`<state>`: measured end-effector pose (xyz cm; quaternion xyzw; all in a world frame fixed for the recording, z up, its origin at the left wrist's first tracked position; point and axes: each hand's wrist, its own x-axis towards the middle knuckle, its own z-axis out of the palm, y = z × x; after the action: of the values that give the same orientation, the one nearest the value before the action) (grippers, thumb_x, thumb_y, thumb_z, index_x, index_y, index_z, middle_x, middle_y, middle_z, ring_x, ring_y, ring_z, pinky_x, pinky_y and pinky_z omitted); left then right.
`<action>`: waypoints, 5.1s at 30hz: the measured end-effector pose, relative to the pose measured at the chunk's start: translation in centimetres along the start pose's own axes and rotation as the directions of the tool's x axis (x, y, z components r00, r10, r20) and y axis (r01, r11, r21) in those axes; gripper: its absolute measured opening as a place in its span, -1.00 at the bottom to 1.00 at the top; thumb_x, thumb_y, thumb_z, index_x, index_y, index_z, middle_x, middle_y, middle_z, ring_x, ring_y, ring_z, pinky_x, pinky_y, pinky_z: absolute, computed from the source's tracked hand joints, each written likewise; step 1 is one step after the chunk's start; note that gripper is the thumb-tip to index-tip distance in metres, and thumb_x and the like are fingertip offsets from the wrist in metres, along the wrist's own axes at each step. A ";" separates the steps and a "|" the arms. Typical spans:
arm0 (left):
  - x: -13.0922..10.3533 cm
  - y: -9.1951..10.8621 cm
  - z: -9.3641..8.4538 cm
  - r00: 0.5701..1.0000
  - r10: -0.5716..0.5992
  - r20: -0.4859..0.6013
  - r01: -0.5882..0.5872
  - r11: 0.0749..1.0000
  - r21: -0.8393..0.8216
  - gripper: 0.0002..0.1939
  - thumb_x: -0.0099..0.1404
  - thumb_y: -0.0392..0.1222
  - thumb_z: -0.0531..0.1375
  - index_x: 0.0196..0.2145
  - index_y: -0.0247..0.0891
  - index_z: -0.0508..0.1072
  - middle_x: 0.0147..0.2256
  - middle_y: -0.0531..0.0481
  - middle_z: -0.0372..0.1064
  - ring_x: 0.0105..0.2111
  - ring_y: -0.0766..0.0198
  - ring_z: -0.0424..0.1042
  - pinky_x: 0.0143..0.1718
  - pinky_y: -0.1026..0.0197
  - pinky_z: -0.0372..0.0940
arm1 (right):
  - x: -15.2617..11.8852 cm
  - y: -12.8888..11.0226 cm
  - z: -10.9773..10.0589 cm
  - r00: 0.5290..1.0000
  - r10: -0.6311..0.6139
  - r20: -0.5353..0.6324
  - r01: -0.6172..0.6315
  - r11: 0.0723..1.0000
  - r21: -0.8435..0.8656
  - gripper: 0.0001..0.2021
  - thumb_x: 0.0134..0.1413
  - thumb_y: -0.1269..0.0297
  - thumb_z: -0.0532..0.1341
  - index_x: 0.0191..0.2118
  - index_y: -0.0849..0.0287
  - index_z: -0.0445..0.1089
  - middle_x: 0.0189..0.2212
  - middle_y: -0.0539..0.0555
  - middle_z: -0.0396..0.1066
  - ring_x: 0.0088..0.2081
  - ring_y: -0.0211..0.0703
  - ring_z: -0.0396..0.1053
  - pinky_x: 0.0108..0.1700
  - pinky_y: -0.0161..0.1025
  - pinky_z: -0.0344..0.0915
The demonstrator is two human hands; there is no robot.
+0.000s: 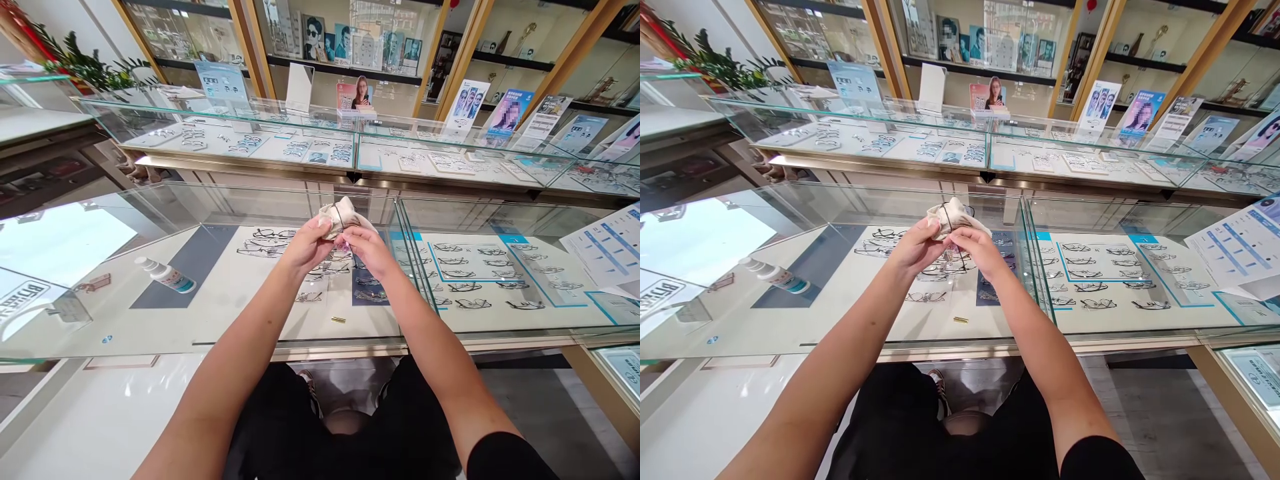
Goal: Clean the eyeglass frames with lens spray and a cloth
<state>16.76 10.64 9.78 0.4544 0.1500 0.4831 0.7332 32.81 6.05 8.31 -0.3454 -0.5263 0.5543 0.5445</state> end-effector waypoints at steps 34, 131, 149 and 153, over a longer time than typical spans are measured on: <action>-0.1 -0.8 0.3 0.997 0.038 -0.069 -0.029 0.992 0.119 -0.41 0.25 0.36 0.42 -0.43 -0.24 0.42 -0.65 0.07 0.26 -0.65 0.33 0.23 -0.55 0.22 0.18 | -0.2 0.0 0.8 0.999 -0.009 0.031 0.012 0.997 -0.082 -0.58 0.01 -0.20 0.47 -0.40 0.11 0.65 -0.35 0.06 0.56 -0.23 -0.10 0.38 -0.03 -0.11 0.32; -1.1 -1.7 0.4 0.959 -0.280 0.053 0.261 0.938 0.229 -0.44 0.17 0.22 0.52 -0.15 -0.32 0.58 -0.39 -0.02 0.49 -0.44 0.30 0.41 -0.41 0.27 0.29 | 0.4 -0.5 -1.0 0.962 -0.051 -0.268 0.101 0.979 0.178 -0.75 -0.05 0.03 0.54 -0.36 0.07 0.61 -0.27 0.02 0.65 -0.25 -0.14 0.51 -0.18 -0.23 0.42; -1.2 -3.3 1.8 0.997 -0.036 -0.068 0.048 0.981 0.189 -0.40 0.16 0.31 0.49 -0.18 -0.29 0.56 -0.43 0.09 0.42 -0.45 0.36 0.35 -0.37 0.29 0.33 | 0.2 -0.1 -0.1 0.976 -0.069 -0.204 0.105 0.980 0.169 -0.67 -0.03 -0.08 0.54 -0.30 0.05 0.63 -0.18 0.03 0.66 -0.15 -0.11 0.55 -0.04 -0.20 0.46; -1.3 -3.7 1.9 0.993 -0.071 -0.092 0.087 0.977 0.193 -0.38 0.17 0.35 0.46 -0.14 -0.27 0.58 -0.40 0.04 0.48 -0.40 0.31 0.44 -0.35 0.28 0.35 | 0.2 -0.5 -0.4 0.966 -0.095 -0.240 0.128 0.983 0.129 -0.70 -0.03 -0.05 0.54 -0.31 0.03 0.62 -0.20 0.02 0.66 -0.15 -0.09 0.54 -0.05 -0.18 0.47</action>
<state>19.50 8.14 7.58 0.4975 0.2456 0.4552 0.6964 33.27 6.22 8.73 -0.3377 -0.4363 0.5148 0.6562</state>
